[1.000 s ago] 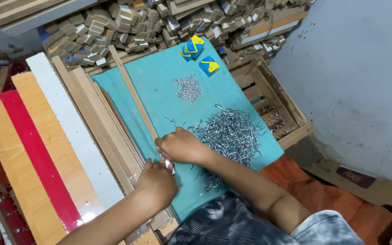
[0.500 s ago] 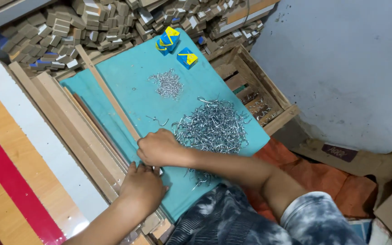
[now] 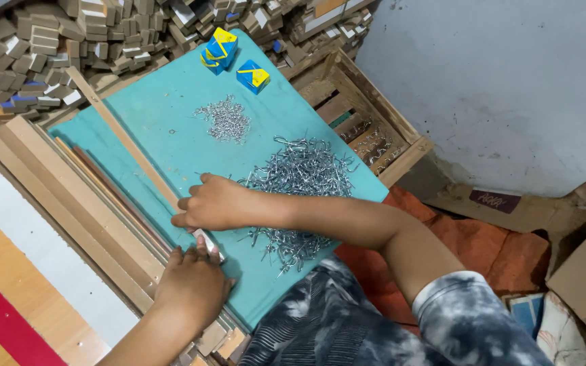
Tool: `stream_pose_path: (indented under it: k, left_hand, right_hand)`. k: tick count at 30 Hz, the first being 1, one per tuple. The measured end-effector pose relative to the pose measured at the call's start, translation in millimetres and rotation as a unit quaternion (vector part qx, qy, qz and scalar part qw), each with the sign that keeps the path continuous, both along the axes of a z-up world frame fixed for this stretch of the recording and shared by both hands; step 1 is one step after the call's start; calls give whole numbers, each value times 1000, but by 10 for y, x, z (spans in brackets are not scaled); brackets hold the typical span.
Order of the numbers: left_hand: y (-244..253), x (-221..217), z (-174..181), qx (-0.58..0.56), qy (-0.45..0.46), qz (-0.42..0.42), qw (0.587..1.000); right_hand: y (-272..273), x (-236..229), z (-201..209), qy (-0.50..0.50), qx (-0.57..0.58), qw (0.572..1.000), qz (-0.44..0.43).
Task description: The person repeatedly picks up metal hooks and inserts them into pre-drilled holes along the edges of thin wooden strips. After completing a strip, they place it into a wooden crate and then select another strip to continue the process.
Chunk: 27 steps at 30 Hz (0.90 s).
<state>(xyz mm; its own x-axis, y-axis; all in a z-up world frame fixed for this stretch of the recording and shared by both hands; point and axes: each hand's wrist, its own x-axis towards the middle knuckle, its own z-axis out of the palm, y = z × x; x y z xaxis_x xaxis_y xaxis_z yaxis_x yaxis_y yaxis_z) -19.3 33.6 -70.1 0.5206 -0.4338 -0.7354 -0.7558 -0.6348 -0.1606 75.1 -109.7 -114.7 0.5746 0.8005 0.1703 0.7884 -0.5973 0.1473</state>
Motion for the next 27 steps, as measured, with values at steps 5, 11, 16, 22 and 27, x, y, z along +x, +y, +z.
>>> stream_pose_path:
  k: [5,11,16,22,27]
  left_hand:
    - [24,14,-66,2,-30,-9,1000]
    - [96,-5,-228,-41,-52,12,998]
    - [80,-36,-67,-23,-4,14,1000]
    - [69,-8,-135,-22,-33,18,999]
    - [106,-43,-260,-28,-77,-6,997]
  right_hand:
    - [-39,92,115,-70,52,989,117]
    - [255,-288,219,253,17,946,-204]
    - [373,-453,-108,80,91,955,-269]
    - [-5,-193,-23,81,41,989,-117]
    - [-101,4,119,-123,25,991,47]
